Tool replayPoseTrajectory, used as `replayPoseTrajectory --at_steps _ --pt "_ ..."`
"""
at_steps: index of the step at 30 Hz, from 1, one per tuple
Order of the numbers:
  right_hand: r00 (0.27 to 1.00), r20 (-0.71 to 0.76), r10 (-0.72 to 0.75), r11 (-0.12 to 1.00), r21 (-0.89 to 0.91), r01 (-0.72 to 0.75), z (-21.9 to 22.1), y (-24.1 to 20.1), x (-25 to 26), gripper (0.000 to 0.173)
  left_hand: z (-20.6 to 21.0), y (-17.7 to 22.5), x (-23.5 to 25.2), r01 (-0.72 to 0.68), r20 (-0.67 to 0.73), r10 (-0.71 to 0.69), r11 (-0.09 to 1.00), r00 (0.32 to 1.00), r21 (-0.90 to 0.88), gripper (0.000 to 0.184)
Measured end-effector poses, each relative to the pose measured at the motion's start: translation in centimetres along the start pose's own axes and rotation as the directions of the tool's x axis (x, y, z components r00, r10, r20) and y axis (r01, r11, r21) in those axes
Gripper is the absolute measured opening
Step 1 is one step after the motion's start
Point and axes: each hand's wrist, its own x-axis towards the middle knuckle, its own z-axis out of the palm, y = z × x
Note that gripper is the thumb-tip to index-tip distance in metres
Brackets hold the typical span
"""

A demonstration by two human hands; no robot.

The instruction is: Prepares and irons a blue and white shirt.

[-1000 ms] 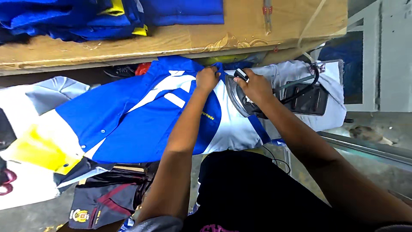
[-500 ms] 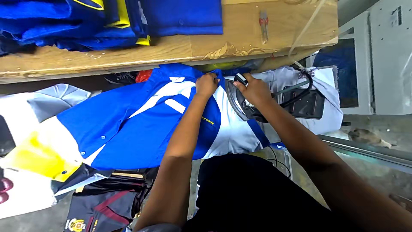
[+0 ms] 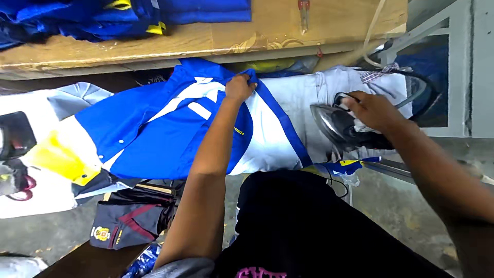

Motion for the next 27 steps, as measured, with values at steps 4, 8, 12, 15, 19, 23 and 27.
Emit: replayPoseTrajectory --at_steps 4,8,12,15,19,23,27 --pt "0.994 -0.080 -0.079 0.993 -0.092 0.072 -0.5 6.5 -0.1 0.066 0.0 1.5 0.4 0.102 0.020 -0.103 0.994 0.995 0.025 0.051" --pt "0.992 -0.122 -0.035 0.989 -0.150 0.017 -0.4 9.3 0.6 0.069 0.1 3.1 1.0 0.210 -0.019 -0.210 0.977 0.978 0.035 0.053" --pt "0.993 -0.118 0.011 0.989 -0.145 -0.028 0.0 9.3 1.4 0.071 0.4 4.0 1.6 0.324 -0.067 -0.320 0.945 0.945 0.052 0.057" --pt "0.986 -0.160 -0.040 0.983 -0.182 0.011 0.1 10.1 0.9 0.069 1.3 5.4 2.5 0.381 -0.107 -0.374 0.924 0.921 0.046 0.057" --pt "0.838 -0.430 -0.335 0.942 -0.146 0.302 2.6 7.6 -2.5 0.052 1.7 6.4 1.0 0.399 -0.172 -0.401 0.916 0.900 -0.043 0.049" --pt "0.923 -0.125 -0.365 0.905 0.185 0.383 10.5 4.0 -5.0 0.045 1.2 6.0 -2.7 0.281 -0.341 -0.351 0.930 0.872 -0.239 0.039" --pt "0.930 0.033 -0.367 0.894 0.288 0.343 16.5 1.4 -3.8 0.069 -1.0 4.8 -10.5 0.075 -0.436 -0.331 0.858 0.837 -0.508 0.035"
